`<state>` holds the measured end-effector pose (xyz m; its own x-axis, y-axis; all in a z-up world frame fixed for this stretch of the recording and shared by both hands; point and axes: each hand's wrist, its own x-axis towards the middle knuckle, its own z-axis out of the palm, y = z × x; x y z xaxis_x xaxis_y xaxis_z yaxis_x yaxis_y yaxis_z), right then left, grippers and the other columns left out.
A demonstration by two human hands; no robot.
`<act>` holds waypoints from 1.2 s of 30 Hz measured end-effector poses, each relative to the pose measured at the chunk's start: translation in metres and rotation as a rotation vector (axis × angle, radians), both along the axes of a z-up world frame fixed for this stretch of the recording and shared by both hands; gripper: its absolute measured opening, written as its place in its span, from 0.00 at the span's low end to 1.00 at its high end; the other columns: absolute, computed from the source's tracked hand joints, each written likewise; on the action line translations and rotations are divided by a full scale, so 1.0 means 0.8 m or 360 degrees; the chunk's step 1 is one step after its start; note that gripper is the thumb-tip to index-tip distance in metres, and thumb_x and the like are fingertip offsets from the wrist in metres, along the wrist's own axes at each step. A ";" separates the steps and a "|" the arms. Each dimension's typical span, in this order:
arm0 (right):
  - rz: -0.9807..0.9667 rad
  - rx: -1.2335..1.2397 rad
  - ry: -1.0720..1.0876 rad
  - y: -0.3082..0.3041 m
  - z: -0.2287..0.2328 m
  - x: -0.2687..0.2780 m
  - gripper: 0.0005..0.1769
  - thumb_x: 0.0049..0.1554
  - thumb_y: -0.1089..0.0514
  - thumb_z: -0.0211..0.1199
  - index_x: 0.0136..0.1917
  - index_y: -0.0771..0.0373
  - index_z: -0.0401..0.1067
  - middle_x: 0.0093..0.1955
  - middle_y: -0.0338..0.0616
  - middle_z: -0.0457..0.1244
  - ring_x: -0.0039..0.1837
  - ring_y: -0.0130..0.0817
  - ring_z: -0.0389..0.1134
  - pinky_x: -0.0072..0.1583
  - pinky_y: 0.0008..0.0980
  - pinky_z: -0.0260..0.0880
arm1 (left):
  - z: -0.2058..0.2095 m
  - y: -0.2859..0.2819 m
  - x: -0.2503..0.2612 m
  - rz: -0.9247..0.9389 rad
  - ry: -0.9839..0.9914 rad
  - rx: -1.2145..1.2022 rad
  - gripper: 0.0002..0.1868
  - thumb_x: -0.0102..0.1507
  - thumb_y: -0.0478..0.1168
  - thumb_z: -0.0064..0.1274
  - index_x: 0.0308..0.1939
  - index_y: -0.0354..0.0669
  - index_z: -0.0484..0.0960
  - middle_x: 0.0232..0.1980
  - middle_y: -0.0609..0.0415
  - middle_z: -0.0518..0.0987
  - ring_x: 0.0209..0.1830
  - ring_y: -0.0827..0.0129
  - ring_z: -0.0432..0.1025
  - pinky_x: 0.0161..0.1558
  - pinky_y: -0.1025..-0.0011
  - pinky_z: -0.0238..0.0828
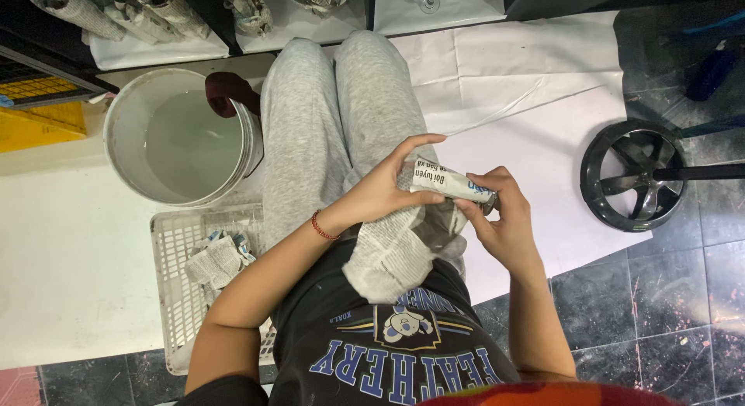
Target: The person sits on the floor and wraps small glass items with newspaper. They pick up a glass item, wrap it in a sheet of newspaper, and place it on a shelf. This process is repeated for several items.
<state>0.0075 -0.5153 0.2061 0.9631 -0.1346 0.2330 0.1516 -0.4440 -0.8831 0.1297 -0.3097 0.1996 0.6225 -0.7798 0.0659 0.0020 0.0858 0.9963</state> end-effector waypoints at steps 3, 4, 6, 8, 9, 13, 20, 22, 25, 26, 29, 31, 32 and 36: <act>-0.0034 -0.0175 -0.0155 0.001 -0.012 0.000 0.21 0.55 0.65 0.73 0.59 0.67 0.69 0.48 0.46 0.62 0.45 0.29 0.65 0.42 0.26 0.66 | -0.021 -0.005 0.007 0.0005 -0.0066 0.0037 0.38 0.57 0.39 0.69 0.70 0.40 0.69 0.66 0.52 0.75 0.61 0.70 0.73 0.65 0.70 0.71; -0.0021 -0.0247 -0.0251 0.000 -0.016 0.001 0.21 0.55 0.65 0.74 0.58 0.66 0.69 0.49 0.46 0.63 0.46 0.31 0.66 0.43 0.27 0.66 | -0.026 -0.004 0.009 -0.0050 -0.0005 0.0100 0.35 0.58 0.39 0.69 0.68 0.39 0.73 0.63 0.52 0.78 0.61 0.71 0.74 0.65 0.71 0.71; 0.0007 -0.0390 -0.0437 -0.005 -0.022 0.002 0.22 0.54 0.65 0.76 0.57 0.65 0.68 0.50 0.47 0.64 0.49 0.35 0.67 0.45 0.29 0.68 | -0.031 -0.003 0.012 -0.0153 0.0184 0.0232 0.31 0.57 0.39 0.70 0.63 0.36 0.78 0.58 0.52 0.82 0.58 0.71 0.76 0.62 0.72 0.72; 0.0013 -0.0435 -0.0487 -0.009 -0.026 -0.001 0.23 0.54 0.66 0.77 0.57 0.64 0.68 0.51 0.47 0.64 0.50 0.35 0.68 0.46 0.30 0.69 | -0.030 -0.001 0.015 -0.0248 0.0433 0.0360 0.28 0.56 0.40 0.71 0.58 0.33 0.80 0.54 0.51 0.84 0.55 0.69 0.77 0.59 0.71 0.74; 0.0015 -0.0460 -0.0512 -0.011 -0.028 -0.002 0.24 0.53 0.66 0.78 0.58 0.63 0.68 0.51 0.48 0.64 0.51 0.36 0.69 0.47 0.30 0.70 | -0.028 -0.001 0.016 -0.0287 0.0467 0.0305 0.29 0.56 0.39 0.71 0.58 0.33 0.79 0.55 0.51 0.84 0.55 0.69 0.77 0.59 0.71 0.73; -0.0030 -0.0612 -0.0576 -0.014 -0.031 -0.005 0.26 0.49 0.67 0.80 0.58 0.64 0.72 0.50 0.48 0.62 0.49 0.36 0.67 0.42 0.28 0.69 | -0.011 0.002 0.018 -0.0392 0.0568 0.0105 0.33 0.56 0.41 0.70 0.62 0.35 0.77 0.58 0.52 0.81 0.59 0.70 0.75 0.62 0.73 0.70; 0.0081 -0.0102 -0.0518 -0.010 -0.027 -0.007 0.30 0.50 0.64 0.77 0.62 0.62 0.66 0.64 0.49 0.55 0.63 0.35 0.63 0.59 0.30 0.72 | -0.006 -0.004 0.019 -0.0336 0.0508 0.0265 0.28 0.59 0.43 0.66 0.60 0.37 0.78 0.55 0.53 0.83 0.56 0.70 0.77 0.60 0.71 0.73; 0.0150 0.0235 -0.0393 -0.006 -0.026 -0.009 0.29 0.54 0.64 0.71 0.65 0.64 0.62 0.66 0.47 0.55 0.67 0.34 0.62 0.66 0.32 0.69 | -0.007 -0.005 0.019 -0.0343 0.0415 0.0157 0.27 0.60 0.42 0.66 0.61 0.38 0.77 0.56 0.54 0.82 0.58 0.71 0.76 0.61 0.71 0.72; 0.0068 0.0510 -0.0162 0.007 -0.032 -0.017 0.21 0.60 0.66 0.60 0.66 0.67 0.62 0.66 0.48 0.59 0.68 0.34 0.62 0.70 0.31 0.65 | -0.007 -0.005 0.017 -0.0349 0.0282 0.0109 0.25 0.61 0.40 0.66 0.60 0.38 0.78 0.55 0.54 0.82 0.58 0.71 0.75 0.61 0.71 0.73; 0.0004 0.0547 -0.0088 0.010 -0.035 -0.017 0.17 0.63 0.67 0.58 0.65 0.68 0.63 0.65 0.49 0.60 0.67 0.34 0.63 0.69 0.31 0.66 | -0.008 -0.005 0.017 -0.0352 0.0236 0.0111 0.24 0.61 0.40 0.66 0.59 0.38 0.78 0.54 0.54 0.82 0.58 0.71 0.76 0.61 0.71 0.73; -0.0128 0.0690 0.0014 0.012 -0.040 -0.017 0.12 0.64 0.69 0.58 0.61 0.68 0.64 0.64 0.50 0.61 0.62 0.32 0.64 0.60 0.29 0.68 | -0.016 -0.007 0.016 -0.0318 0.0029 0.0057 0.22 0.63 0.36 0.66 0.60 0.39 0.79 0.55 0.53 0.83 0.59 0.71 0.76 0.63 0.72 0.73; -0.0166 0.0586 -0.0105 0.012 -0.042 -0.017 0.13 0.63 0.71 0.61 0.60 0.68 0.65 0.63 0.50 0.60 0.62 0.33 0.64 0.59 0.30 0.69 | -0.030 -0.011 0.011 -0.0191 0.0124 0.0003 0.24 0.62 0.35 0.63 0.62 0.39 0.77 0.56 0.54 0.82 0.58 0.73 0.76 0.62 0.72 0.73; -0.0169 0.0427 -0.0237 0.012 -0.044 -0.017 0.14 0.63 0.71 0.63 0.60 0.68 0.64 0.64 0.50 0.60 0.64 0.34 0.64 0.63 0.31 0.69 | -0.039 -0.013 0.007 -0.0127 0.0173 -0.0025 0.26 0.61 0.34 0.62 0.63 0.39 0.76 0.56 0.55 0.82 0.57 0.74 0.76 0.61 0.73 0.74; -0.0201 -0.0069 -0.0458 0.009 -0.055 -0.019 0.19 0.58 0.72 0.69 0.59 0.67 0.66 0.63 0.51 0.60 0.64 0.39 0.65 0.64 0.35 0.71 | -0.073 -0.022 0.000 -0.0081 0.0360 0.0322 0.16 0.63 0.34 0.61 0.53 0.30 0.83 0.49 0.48 0.86 0.48 0.70 0.80 0.52 0.73 0.77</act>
